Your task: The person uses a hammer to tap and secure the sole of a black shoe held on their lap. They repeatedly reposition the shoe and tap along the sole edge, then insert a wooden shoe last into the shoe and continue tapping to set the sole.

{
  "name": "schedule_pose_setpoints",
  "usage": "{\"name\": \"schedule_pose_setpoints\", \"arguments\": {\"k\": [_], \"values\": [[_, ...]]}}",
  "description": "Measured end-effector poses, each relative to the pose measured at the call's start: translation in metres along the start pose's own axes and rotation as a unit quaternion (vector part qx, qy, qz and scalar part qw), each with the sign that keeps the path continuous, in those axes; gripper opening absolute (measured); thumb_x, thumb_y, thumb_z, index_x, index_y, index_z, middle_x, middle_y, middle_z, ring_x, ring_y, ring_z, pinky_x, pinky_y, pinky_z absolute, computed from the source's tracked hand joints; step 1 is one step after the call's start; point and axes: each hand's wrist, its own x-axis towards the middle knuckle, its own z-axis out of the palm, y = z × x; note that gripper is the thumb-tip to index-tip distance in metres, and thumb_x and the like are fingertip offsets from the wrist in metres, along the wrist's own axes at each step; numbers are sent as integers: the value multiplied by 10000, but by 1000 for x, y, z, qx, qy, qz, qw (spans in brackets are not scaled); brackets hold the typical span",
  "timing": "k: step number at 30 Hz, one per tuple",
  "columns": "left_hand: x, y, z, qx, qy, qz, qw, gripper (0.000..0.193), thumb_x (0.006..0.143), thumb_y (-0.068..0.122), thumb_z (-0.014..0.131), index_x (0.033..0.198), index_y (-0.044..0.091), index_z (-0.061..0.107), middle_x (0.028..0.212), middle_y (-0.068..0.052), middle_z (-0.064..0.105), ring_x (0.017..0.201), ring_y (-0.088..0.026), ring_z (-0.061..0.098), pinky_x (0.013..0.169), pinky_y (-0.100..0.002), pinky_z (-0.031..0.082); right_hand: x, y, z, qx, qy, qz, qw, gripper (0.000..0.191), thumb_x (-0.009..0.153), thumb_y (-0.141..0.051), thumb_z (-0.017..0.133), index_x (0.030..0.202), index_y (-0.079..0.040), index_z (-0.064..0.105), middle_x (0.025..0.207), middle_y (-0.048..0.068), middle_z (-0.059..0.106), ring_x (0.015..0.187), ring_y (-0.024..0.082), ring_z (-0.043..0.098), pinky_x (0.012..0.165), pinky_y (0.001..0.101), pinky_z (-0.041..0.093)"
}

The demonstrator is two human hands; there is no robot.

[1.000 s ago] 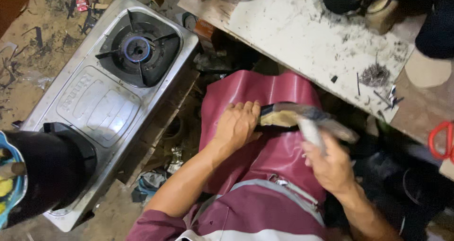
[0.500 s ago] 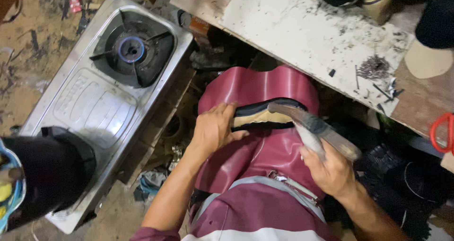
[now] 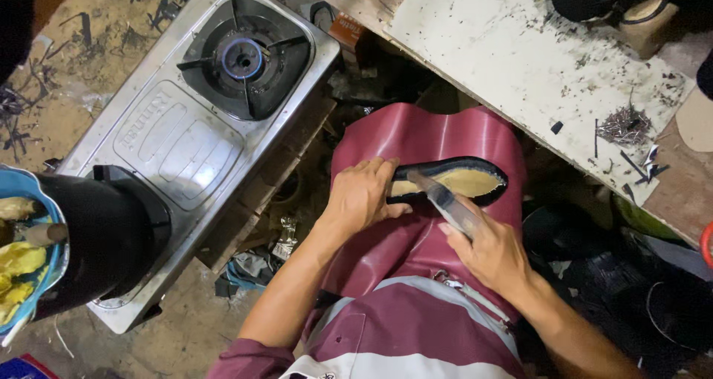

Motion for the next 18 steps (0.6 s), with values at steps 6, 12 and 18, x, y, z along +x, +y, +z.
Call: {"name": "schedule_pose_setpoints", "arguments": {"k": [6, 12, 18], "values": [[17, 37, 12, 227, 72, 69, 969, 880, 589, 463, 834, 1302, 23, 567, 1040, -73, 672, 973, -246, 643, 867, -442, 517, -8, -9, -45, 92, 46, 125, 987, 361, 970, -274, 629, 1162, 31, 649, 733, 66, 701, 586, 190, 663, 554, 330, 540], [35, 38, 35, 173, -59, 48, 982, 921, 691, 445, 764, 1442, -19, 501, 894, -71, 603, 827, -244, 596, 705, -411, 478, -25, 8, -33, 256, 308, -130, 907, 316, 1120, -416, 519, 1132, -108, 585, 924, 91, 671, 703, 158, 674, 641, 259, 582], [32, 33, 39, 249, -44, 75, 965, 720, 802, 271, 702, 1440, -8, 519, 921, -41, 614, 834, -206, 604, 702, -376, 475, -39, 48, -10, 269, 116, 300, 908, 469, 957, -279, 583, 1343, -22, 514, 716, 81, 610, 534, 164, 580, 446, 315, 491]]}}
